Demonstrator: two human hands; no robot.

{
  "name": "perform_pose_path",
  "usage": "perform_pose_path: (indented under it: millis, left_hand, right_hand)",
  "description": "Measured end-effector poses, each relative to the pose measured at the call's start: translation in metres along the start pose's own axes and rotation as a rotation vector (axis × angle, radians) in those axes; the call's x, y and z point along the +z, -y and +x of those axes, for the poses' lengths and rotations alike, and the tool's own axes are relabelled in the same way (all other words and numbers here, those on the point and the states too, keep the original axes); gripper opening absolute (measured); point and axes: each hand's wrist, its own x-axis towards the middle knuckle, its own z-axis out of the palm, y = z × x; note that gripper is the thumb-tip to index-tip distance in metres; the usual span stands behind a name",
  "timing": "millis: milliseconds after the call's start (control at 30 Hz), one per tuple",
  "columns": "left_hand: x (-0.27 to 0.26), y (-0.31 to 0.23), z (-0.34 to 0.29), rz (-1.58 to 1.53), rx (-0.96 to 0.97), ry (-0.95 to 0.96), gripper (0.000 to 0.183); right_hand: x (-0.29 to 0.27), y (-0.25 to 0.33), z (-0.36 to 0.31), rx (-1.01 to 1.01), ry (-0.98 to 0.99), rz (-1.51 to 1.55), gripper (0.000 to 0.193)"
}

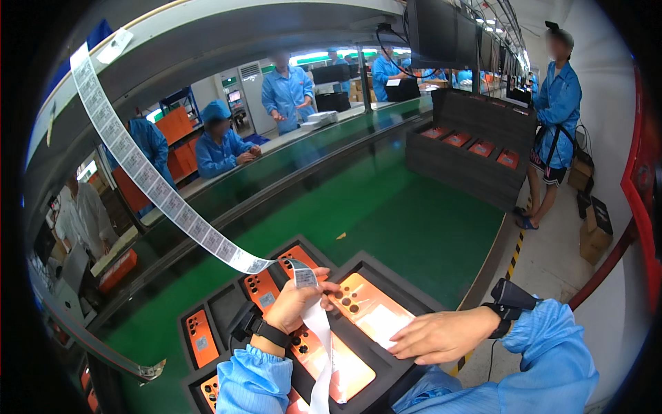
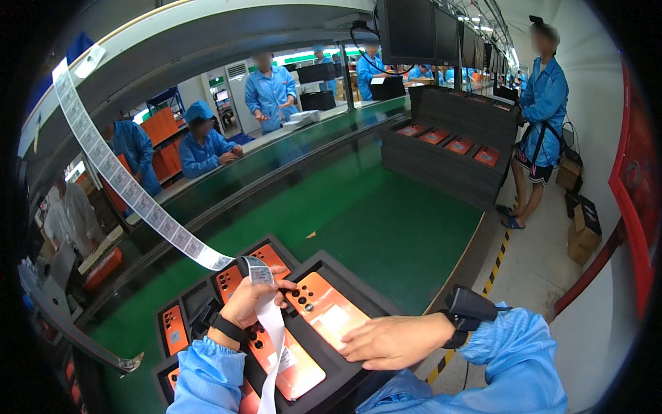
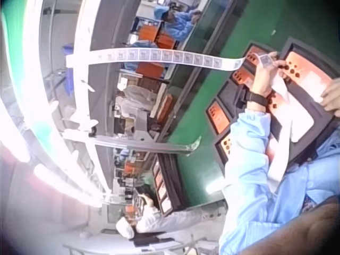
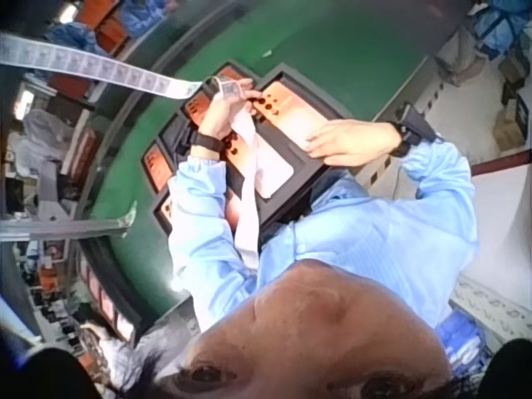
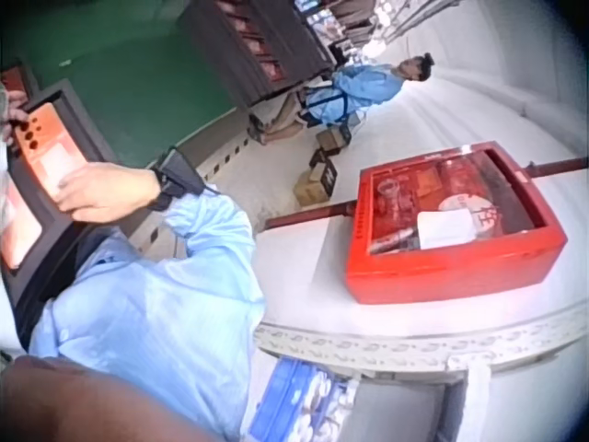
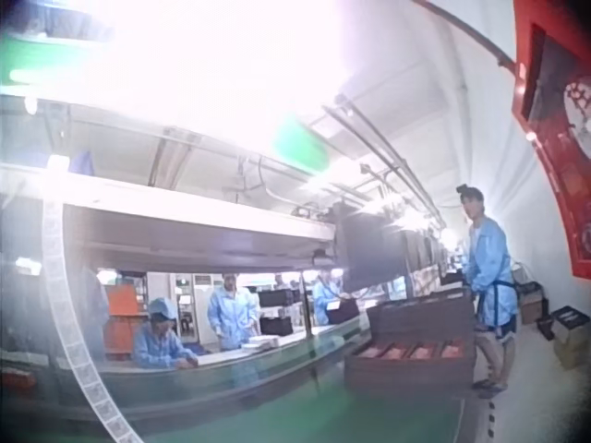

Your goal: Applying technical certification/regulatory stickers to the back of orange smartphones on an assembly line tray.

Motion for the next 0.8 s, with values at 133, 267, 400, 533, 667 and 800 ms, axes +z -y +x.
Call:
perform_pose_path:
  millis: [133,267,400,533,667,800]
  left_hand:
    - [-0.003,-0.001,0.005,-0.033,-0.009,0.023,0.05]
    - [-0.005,-0.006,0.001,-0.033,-0.074,-0.006,0.051]
    - [-0.001,-0.057,-0.053,0.03,-0.161,0.062,0.051]
    - [0.021,-0.128,-0.155,0.189,-0.235,-0.05,0.053]
    - [0.025,-0.159,-0.274,0.261,-0.341,-0.174,0.054]
    - [0.025,-0.123,-0.355,0.293,-0.468,-0.264,0.039]
  right_hand:
    - [-0.004,0.003,-0.004,0.02,-0.09,0.17,0.03]
    - [-0.025,0.005,0.013,0.121,-0.166,0.262,0.025]
    - [-0.055,0.011,0.036,0.041,-0.317,0.046,0.024]
    - [-0.074,-0.003,0.066,-0.076,-0.325,-0.042,0.021]
    - [-0.077,-0.014,0.118,-0.202,-0.217,-0.132,0.026]
    - [-0.064,-0.014,0.172,-0.241,-0.065,-0.218,0.023]
